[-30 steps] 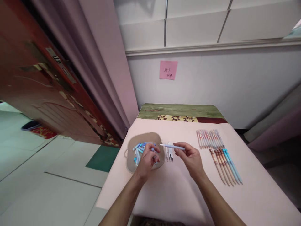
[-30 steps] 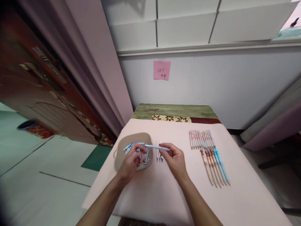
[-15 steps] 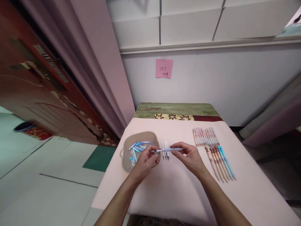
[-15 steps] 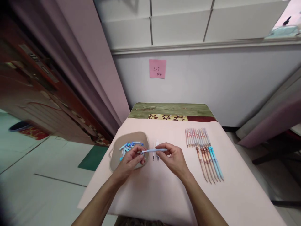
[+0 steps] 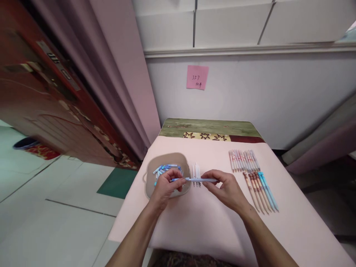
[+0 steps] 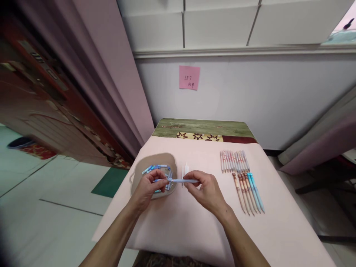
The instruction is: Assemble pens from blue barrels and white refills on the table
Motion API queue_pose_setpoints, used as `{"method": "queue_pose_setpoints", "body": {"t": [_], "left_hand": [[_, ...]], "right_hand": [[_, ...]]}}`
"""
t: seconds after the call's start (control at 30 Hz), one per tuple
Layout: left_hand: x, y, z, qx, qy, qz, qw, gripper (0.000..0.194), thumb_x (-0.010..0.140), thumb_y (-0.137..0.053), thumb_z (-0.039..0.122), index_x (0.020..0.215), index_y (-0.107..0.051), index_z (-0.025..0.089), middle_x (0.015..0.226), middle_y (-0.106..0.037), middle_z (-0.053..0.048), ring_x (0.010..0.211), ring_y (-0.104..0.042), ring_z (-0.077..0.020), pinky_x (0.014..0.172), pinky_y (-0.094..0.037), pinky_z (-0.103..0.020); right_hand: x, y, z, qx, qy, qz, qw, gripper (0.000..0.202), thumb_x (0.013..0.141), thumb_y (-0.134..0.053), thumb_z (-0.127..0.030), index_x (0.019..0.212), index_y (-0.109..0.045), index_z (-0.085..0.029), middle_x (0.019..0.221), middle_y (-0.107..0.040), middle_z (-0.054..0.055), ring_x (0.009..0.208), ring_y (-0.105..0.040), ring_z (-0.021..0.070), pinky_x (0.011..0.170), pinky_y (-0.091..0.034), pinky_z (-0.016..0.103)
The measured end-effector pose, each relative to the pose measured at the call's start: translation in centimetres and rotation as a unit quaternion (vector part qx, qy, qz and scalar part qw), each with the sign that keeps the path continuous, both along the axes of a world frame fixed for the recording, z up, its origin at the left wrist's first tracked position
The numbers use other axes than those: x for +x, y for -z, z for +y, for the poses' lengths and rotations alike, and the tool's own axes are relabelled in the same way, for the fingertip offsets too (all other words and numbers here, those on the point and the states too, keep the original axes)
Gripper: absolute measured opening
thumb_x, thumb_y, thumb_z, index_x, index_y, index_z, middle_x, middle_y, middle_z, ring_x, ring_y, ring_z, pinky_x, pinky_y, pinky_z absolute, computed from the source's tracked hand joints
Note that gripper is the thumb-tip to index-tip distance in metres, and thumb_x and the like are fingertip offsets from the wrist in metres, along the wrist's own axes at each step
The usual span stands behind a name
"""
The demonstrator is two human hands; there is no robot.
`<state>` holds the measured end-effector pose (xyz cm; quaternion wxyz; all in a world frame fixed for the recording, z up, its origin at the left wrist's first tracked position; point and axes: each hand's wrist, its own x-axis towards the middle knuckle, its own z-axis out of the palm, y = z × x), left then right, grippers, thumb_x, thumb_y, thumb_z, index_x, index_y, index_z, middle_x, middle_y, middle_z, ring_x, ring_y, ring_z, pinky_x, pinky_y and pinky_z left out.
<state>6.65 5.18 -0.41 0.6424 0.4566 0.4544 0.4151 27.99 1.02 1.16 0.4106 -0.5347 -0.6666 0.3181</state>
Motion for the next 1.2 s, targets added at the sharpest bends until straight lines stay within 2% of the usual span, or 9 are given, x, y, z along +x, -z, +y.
{"method": "queue_pose_setpoints", "body": {"t": [0.17,0.33,0.5,0.6,0.77,1.03,1.2], "left_hand": [[0.1,0.5,0.0,-0.057,-0.047,-0.082,0.994,0.026,0.060,-0.081,0.028,0.071,-0.062,0.015,0.051,-0.055,0.004,0.046,-0.052,-0.0091,0.048,-0.041,-0.021],[1.3,0.7,-0.3,-0.096,-0.119,-0.191,0.970,0.030,0.060,-0.082,0.025,0.082,-0.066,0.013,0.058,-0.060,0.003,0.050,-0.055,-0.0071,0.051,-0.046,-0.019],[2.0,0.3,-0.5,-0.120,-0.124,-0.258,0.951,0.031,0.062,-0.082,0.022,0.089,-0.069,0.013,0.066,-0.063,0.002,0.057,-0.058,-0.0063,0.059,-0.051,-0.018],[2.2,-0.1,-0.7,-0.118,-0.128,-0.253,0.952,0.027,0.063,-0.081,0.024,0.085,-0.069,0.013,0.065,-0.063,0.002,0.056,-0.058,-0.0059,0.057,-0.051,-0.018],[2.7,-0.6,-1.1,-0.117,-0.141,-0.215,0.959,0.027,0.061,-0.082,0.028,0.081,-0.069,0.014,0.080,-0.071,-0.003,0.069,-0.065,-0.0110,0.066,-0.054,-0.022],[3.0,-0.7,-1.3,-0.130,-0.122,-0.192,0.965,0.026,0.063,-0.081,0.029,0.081,-0.070,0.013,0.080,-0.073,-0.005,0.068,-0.066,-0.0129,0.065,-0.054,-0.023],[3.4,-1.0,-1.3,-0.125,-0.113,-0.198,0.966,0.024,0.065,-0.080,0.028,0.082,-0.070,0.013,0.082,-0.073,-0.006,0.071,-0.067,-0.0137,0.068,-0.055,-0.024]], "right_hand": [[-1.4,0.6,-0.4,0.013,0.023,0.009,1.000,0.012,0.081,-0.060,-0.024,0.088,-0.070,-0.022,0.077,-0.071,0.001,0.065,-0.063,0.0150,0.060,-0.050,0.025],[-3.0,1.6,-0.9,0.040,0.065,0.025,0.997,0.011,0.082,-0.062,-0.027,0.090,-0.067,-0.023,0.078,-0.070,0.001,0.066,-0.063,0.0153,0.064,-0.051,0.026],[-4.0,1.9,-1.4,0.063,0.111,0.037,0.991,0.010,0.081,-0.063,-0.030,0.088,-0.063,-0.023,0.075,-0.069,0.001,0.065,-0.063,0.0153,0.063,-0.051,0.025],[-4.2,1.9,-1.7,0.085,0.126,0.035,0.988,0.009,0.083,-0.061,-0.030,0.086,-0.063,-0.022,0.074,-0.068,0.001,0.065,-0.062,0.0151,0.063,-0.051,0.025],[-4.4,2.0,-1.9,0.115,0.142,0.028,0.983,0.006,0.083,-0.060,-0.027,0.087,-0.062,-0.022,0.074,-0.067,0.002,0.066,-0.062,0.0156,0.063,-0.050,0.026],[-4.5,2.0,-2.1,0.152,0.155,0.005,0.976,0.006,0.085,-0.059,-0.026,0.089,-0.062,-0.022,0.077,-0.068,0.003,0.069,-0.064,0.0165,0.065,-0.050,0.027],[-4.4,1.9,-2.1,0.159,0.168,-0.049,0.972,0.011,0.087,-0.058,-0.030,0.087,-0.064,-0.021,0.074,-0.069,0.003,0.064,-0.064,0.0150,0.061,-0.047,0.025]]}}
